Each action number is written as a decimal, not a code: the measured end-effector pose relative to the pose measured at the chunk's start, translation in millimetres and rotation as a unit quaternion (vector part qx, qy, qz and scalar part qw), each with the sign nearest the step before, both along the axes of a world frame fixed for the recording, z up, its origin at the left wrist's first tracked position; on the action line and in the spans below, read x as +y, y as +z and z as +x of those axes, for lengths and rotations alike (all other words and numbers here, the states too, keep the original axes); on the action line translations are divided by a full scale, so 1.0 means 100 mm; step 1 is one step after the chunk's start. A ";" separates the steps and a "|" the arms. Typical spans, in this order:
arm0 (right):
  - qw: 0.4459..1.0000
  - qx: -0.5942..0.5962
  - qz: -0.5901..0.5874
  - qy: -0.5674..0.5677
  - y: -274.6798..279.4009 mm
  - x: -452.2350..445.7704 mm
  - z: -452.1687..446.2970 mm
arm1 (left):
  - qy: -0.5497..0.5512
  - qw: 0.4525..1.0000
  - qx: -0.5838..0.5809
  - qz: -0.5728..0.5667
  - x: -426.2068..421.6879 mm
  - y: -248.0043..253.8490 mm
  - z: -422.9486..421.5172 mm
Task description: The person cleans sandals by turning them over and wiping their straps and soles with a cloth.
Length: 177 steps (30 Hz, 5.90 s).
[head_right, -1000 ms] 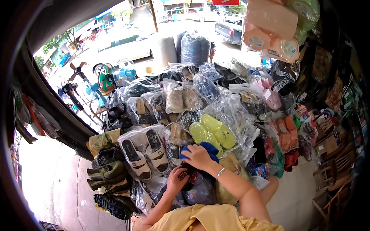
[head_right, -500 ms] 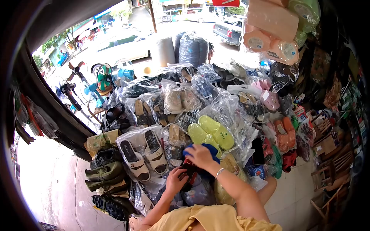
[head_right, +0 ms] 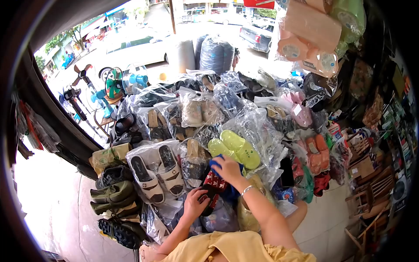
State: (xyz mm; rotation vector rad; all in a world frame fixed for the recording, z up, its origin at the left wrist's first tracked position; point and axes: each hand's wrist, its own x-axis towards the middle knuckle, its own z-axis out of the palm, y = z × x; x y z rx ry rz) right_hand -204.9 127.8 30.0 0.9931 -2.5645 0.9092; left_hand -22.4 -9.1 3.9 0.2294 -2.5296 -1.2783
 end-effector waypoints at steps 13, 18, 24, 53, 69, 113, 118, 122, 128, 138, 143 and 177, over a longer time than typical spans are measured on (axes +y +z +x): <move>0.995 -0.006 0.036 0.089 0.02 -0.01 0.10 | 0.008 1.000 -0.010 0.019 -0.02 -0.04 0.01; 0.997 0.029 -0.002 0.077 0.33 -0.13 0.24 | 0.020 0.999 -0.011 0.047 -0.04 -0.06 0.05; 0.994 -0.003 0.036 0.106 -0.01 -0.02 0.15 | 0.013 0.999 -0.022 0.037 -0.05 -0.06 0.01; 0.998 -0.004 0.016 -0.068 0.20 0.36 -0.27 | -0.063 0.984 -0.068 -0.151 -0.07 0.23 0.22; 0.987 0.140 0.021 0.082 0.53 0.07 0.42 | 0.053 0.995 -0.033 0.072 -0.08 -0.01 0.29; 0.993 0.002 0.116 -0.014 0.23 -0.27 -0.16 | 0.012 0.996 -0.047 0.070 -0.15 0.02 0.28; 0.987 0.090 0.098 0.087 0.43 -0.36 0.06 | 0.021 0.997 -0.029 0.069 -0.17 -0.03 0.31; 0.989 -0.006 0.143 0.036 0.18 -0.27 -0.09 | 0.010 0.997 -0.040 0.060 -0.15 0.02 0.26; 0.992 0.065 0.110 -0.019 0.45 -0.31 -0.04 | 0.007 0.997 -0.042 0.068 -0.16 -0.04 0.30; 0.975 0.041 0.180 0.125 0.63 -0.21 0.56 | 0.026 0.989 -0.055 0.133 -0.17 -0.06 0.32; 0.949 0.103 0.274 0.115 0.29 -0.28 0.86 | 0.027 0.989 -0.031 0.141 -0.16 -0.13 0.31; 0.981 -0.062 -0.007 0.183 0.55 -0.23 1.21 | -0.004 0.991 -0.104 0.082 -0.29 -0.18 0.51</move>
